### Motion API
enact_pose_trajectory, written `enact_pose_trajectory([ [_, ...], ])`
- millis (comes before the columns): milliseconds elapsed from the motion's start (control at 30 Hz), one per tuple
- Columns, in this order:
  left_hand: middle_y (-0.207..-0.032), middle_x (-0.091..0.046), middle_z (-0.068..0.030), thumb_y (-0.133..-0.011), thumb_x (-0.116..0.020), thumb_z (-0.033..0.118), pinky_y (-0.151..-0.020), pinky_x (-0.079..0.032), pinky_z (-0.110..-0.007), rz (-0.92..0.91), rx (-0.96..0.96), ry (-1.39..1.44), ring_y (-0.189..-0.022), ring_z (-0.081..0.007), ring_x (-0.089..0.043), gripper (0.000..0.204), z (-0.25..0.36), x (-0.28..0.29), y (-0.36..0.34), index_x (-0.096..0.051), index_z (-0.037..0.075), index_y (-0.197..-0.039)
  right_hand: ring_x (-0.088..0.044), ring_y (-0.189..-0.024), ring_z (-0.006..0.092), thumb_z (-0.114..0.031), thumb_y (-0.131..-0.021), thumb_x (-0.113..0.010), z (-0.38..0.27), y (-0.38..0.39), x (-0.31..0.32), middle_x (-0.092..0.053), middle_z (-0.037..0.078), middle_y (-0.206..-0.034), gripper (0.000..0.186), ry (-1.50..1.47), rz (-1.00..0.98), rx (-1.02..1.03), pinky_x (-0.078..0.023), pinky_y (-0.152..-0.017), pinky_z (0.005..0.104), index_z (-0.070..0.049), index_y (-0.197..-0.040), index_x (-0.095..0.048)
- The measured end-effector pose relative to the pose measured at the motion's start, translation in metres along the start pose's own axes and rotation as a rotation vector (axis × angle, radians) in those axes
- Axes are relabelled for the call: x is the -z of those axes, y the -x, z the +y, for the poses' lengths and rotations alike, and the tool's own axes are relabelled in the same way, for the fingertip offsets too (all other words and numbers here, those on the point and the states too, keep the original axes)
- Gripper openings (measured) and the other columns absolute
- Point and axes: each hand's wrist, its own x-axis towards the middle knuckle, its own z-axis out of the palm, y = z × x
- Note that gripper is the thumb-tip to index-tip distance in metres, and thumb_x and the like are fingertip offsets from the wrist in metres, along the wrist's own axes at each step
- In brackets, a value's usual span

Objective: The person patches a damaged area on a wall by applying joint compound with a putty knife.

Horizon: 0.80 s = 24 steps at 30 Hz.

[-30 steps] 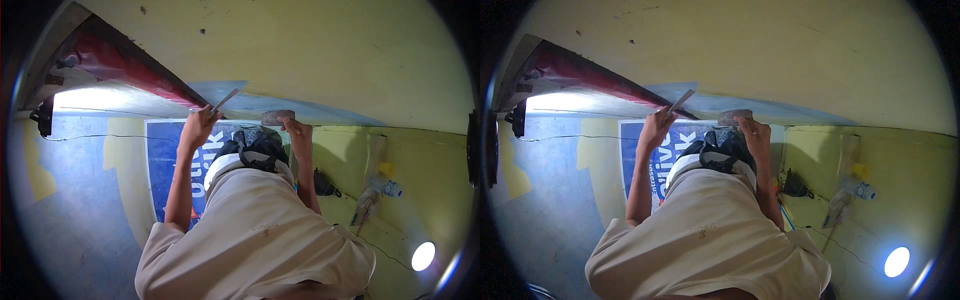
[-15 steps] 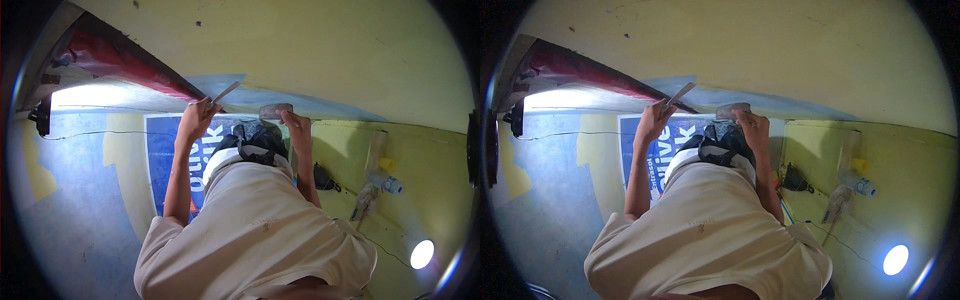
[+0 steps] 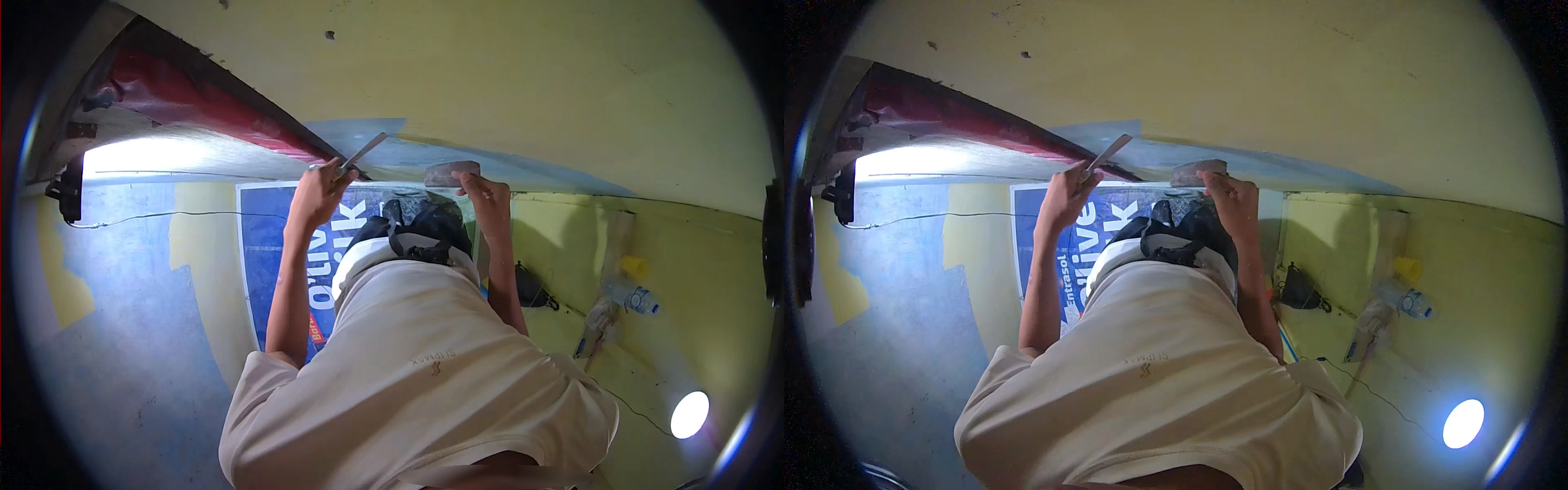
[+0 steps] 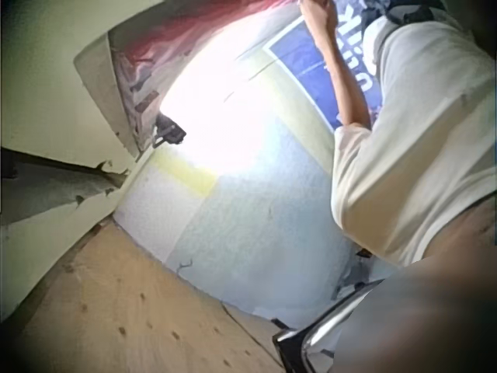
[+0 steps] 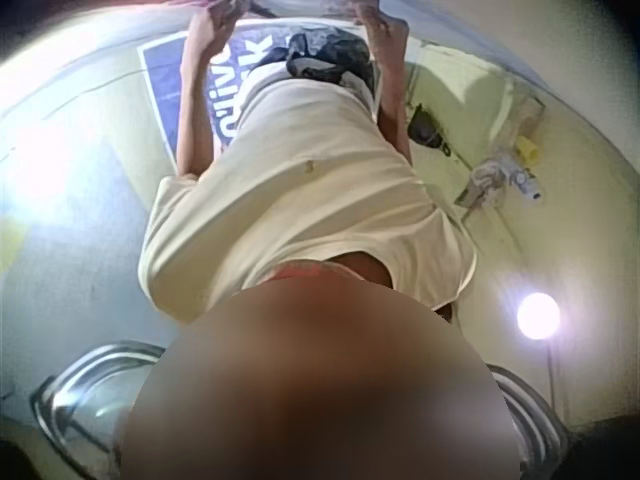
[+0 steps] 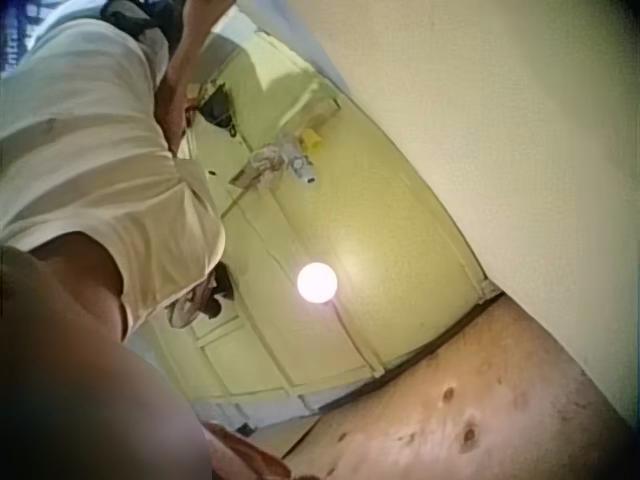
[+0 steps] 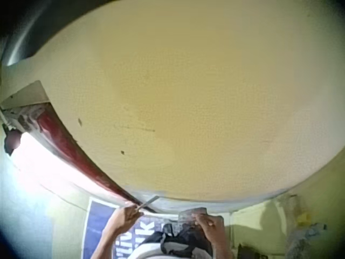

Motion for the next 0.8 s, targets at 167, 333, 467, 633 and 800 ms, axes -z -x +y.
enact_pose_trajectory([
  [167, -0.062, -0.048, -0.0195, -0.097, -0.064, 0.025, -0.056, -0.039, -0.043, 0.027, -0.077, -0.027, -0.055, -0.0297, -0.043, 0.029, 0.003, -0.001, -0.002, -0.058, -0.002, -0.092, -0.049, -0.06, 0.0044, -0.038, -0.096, -0.066, 0.001, -0.001, 0.002, -0.069, 0.003, -0.07, 0.035, 0.078, 0.01, 0.003, -0.037, -0.053, 0.0254, -0.007, -0.106, -0.078],
  [333, -0.063, -0.051, -0.0184, -0.096, -0.065, 0.026, -0.056, -0.041, -0.044, -0.004, -0.061, -0.062, -0.056, -0.031, -0.047, 0.029, 0.005, -0.009, -0.009, -0.058, -0.002, -0.091, -0.049, -0.06, 0.0049, -0.038, -0.096, -0.066, 0.0, -0.003, -0.002, -0.07, 0.003, -0.07, 0.035, 0.052, 0.016, -0.02, -0.038, -0.054, 0.0254, -0.007, -0.106, -0.078],
  [467, -0.064, -0.051, -0.018, -0.095, -0.065, 0.027, -0.056, -0.04, -0.043, -0.005, -0.003, -0.007, -0.057, -0.0309, -0.042, 0.03, 0.0, -0.007, -0.005, -0.059, -0.002, -0.093, -0.054, -0.064, 0.0057, -0.039, -0.095, -0.066, 0.006, -0.001, -0.001, -0.071, 0.004, -0.072, 0.037, 0.017, 0.042, 0.004, -0.042, -0.059, 0.0248, -0.006, -0.106, -0.078],
  [633, -0.07, -0.06, -0.0222, -0.095, -0.063, 0.035, -0.06, -0.045, -0.047, -0.045, -0.006, -0.061, -0.065, -0.0434, -0.057, 0.035, 0.008, -0.005, -0.007, -0.064, 0.001, -0.099, -0.059, -0.068, 0.0069, -0.039, -0.096, -0.066, 0.005, -0.001, 0.001, -0.072, 0.004, -0.074, 0.038, 0.039, 0.037, -0.025, -0.045, -0.061, 0.0254, -0.004, -0.106, -0.078],
  [800, -0.062, -0.049, -0.0144, -0.096, -0.065, 0.027, -0.054, -0.04, -0.04, -0.011, -0.042, 0.014, -0.054, -0.0247, -0.041, 0.031, 0.013, -0.008, -0.008, -0.058, -0.003, -0.092, -0.059, -0.067, 0.0066, -0.039, -0.096, -0.066, 0.008, -0.002, 0.003, -0.073, 0.005, -0.076, 0.038, 0.007, 0.084, 0.016, -0.044, -0.06, 0.0262, -0.004, -0.105, -0.078],
])
